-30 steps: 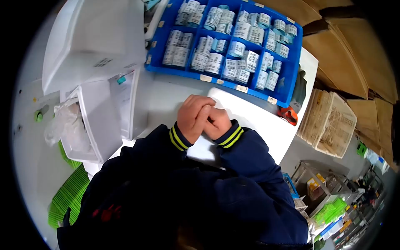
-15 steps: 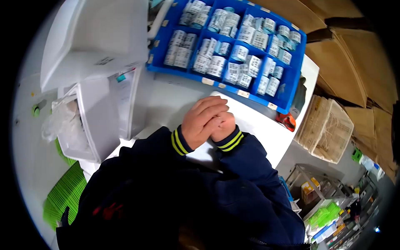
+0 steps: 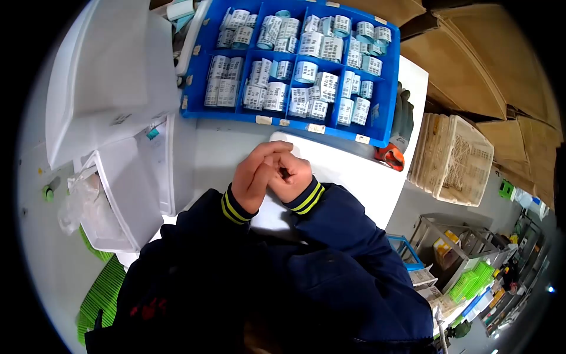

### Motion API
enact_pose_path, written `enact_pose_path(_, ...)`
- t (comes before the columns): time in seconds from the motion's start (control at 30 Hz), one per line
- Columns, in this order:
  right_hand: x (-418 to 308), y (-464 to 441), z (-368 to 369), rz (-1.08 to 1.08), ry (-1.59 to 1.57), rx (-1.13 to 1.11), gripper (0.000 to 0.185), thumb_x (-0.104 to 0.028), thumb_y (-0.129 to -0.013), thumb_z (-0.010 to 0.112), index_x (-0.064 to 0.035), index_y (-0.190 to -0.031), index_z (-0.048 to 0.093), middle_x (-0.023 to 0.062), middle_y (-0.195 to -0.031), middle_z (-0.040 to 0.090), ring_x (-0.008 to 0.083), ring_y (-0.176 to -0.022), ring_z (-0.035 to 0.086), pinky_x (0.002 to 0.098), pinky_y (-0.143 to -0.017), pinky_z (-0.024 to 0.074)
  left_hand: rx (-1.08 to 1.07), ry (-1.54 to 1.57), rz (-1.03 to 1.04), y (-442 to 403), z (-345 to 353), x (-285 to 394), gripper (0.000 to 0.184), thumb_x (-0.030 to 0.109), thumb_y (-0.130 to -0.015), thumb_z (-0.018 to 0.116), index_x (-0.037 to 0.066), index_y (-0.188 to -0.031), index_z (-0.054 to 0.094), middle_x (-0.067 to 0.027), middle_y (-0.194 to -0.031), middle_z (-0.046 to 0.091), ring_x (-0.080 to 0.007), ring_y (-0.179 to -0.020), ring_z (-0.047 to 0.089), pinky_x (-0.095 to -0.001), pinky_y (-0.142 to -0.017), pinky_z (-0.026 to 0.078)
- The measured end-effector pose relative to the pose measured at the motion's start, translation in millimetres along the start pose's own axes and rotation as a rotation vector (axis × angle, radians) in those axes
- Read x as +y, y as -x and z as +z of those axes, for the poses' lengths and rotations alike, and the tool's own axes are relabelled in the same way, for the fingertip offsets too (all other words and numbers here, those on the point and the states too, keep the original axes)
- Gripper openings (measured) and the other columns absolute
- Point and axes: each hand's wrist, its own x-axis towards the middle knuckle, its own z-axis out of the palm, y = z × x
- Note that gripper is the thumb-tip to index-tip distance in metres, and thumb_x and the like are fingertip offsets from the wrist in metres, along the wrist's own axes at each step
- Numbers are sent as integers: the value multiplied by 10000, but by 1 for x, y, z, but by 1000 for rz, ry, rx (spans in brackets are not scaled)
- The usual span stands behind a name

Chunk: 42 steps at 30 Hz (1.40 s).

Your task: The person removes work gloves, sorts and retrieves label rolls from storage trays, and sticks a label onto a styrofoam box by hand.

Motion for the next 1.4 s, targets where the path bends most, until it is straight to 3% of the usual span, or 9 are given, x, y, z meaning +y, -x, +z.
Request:
enact_pose_path(0.07,4,-3,6,-52,-73,87,70,-52,-715,632,-26,-715,567,41,-502,495,122,-430,487,231,-424,384,51,-26,-1,-1,5,-1,286,62,-889,301,-61,-1085,468,-166,-1096,543,-199,-952,540,-277,-842,430)
enact_pose_path(0.27,6,-2,5,8,-222,135,102,-33,-745,604,-12,-842,581,2,-546,522,41,-460,446,190,-441,363,241,4,-173,3,1,-14,197,37,-859,454,-51,-1029,499,-118,-975,560,-144,-889,533,-244,-814,417)
enact_pose_path(0.43,-4,-3,-2,110,-240,48,88,-8,-760,572,18,-844,561,-23,-558,507,7,-471,403,170,-435,326,318,108,-226,8,-2,-20,103,49,-850,538,-24,-921,539,-46,-839,562,-69,-719,511,-186,-638,418)
enact_pose_path(0.53,-6,-4,-4,121,-232,17,79,-4,-761,567,21,-835,555,-18,-555,507,8,-470,401,170,-433,322,300,133,-220,7,-6,-21,91,45,-857,526,-19,-921,538,-17,-781,560,-66,-684,501,-187,-631,419)
enact_pose_path(0.67,-5,-3,-5,150,-239,-15,81,-9,-762,571,19,-836,552,-19,-546,494,10,-470,393,174,-433,320,327,156,-283,6,-5,-15,100,49,-847,541,-15,-923,534,-22,-778,556,-66,-678,495,-195,-626,421)
enact_pose_path(0.8,5,-1,0,127,-283,30,81,-24,-782,572,15,-849,549,-32,-558,481,7,-497,377,172,-449,322,340,-520,5,3,-5,-6,95,54,-764,590,11,-848,573,-103,-789,563,-223,-674,546,-281,-609,437)
enact_pose_path(0.87,5,-1,0,132,-351,17,91,-39,-824,556,25,-887,545,-25,-606,511,8,-529,413,170,-475,339,345,-630,111,0,-7,-7,105,13,-749,579,8,-852,597,-126,-817,570,-236,-713,563,-289,-631,450)
enact_pose_path(1.07,-3,-4,-3,163,-315,-5,125,-72,-862,530,43,-911,539,19,-622,555,45,-550,494,178,-507,392,365,-542,43,6,-2,-9,157,41,-805,538,2,-944,599,-140,-906,598,-265,-816,589,-295,-706,465)
enact_pose_path(1.4,10,-1,-1,114,-121,-31,149,-112,-824,608,32,-845,575,44,-635,571,55,-573,501,198,-531,428,316,-380,-196,8,-4,1,146,90,-823,553,1,-939,558,-111,-768,613,-194,-667,604,-272,-600,459)
